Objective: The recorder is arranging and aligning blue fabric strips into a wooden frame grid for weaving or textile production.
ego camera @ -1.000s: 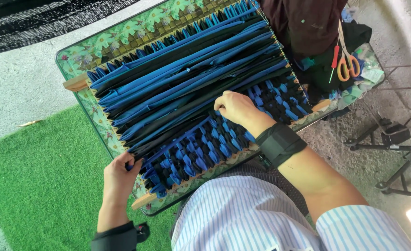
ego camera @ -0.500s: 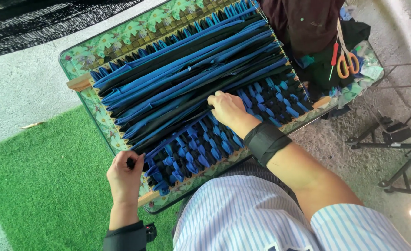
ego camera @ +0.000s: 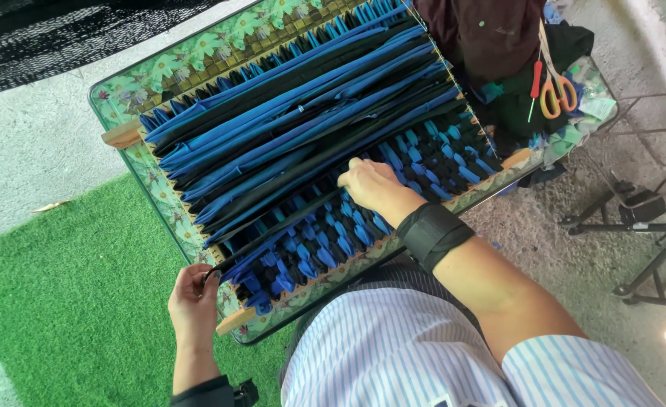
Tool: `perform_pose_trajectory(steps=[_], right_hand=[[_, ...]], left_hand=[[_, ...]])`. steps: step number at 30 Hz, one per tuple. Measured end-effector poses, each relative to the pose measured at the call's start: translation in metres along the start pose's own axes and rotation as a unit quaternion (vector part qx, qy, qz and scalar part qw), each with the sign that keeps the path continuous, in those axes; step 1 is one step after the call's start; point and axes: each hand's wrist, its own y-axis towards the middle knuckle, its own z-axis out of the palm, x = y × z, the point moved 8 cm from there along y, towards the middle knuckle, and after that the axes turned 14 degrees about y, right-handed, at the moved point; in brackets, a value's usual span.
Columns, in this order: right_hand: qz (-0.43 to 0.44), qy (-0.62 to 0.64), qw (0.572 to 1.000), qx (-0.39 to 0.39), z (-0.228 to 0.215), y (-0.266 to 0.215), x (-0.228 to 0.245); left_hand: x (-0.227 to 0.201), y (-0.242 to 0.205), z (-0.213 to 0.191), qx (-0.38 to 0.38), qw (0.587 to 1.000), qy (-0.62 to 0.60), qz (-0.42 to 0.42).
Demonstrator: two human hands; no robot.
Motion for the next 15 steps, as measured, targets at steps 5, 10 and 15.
perform_pose_trajectory(steps=[5,10,15], right_hand=[[-0.03,0.218,0.975,0.005,-0.068,-0.013,0.07],[-0.318,0.353,0.88,0.017,-0.116,-0.042,0.171],[-0.239,0.505,0.829,0.013,-0.138,-0.045,0.13]], left_hand=[[-0.04,-0.013,-0.001,-0.012,0.995,-0.069,0.066],[-0.184,-0.017,0.037,-0.002,0.979,-0.138,0.152],[-0.232,0.017,0.11,-0.017,0.93,-0.309,0.197]])
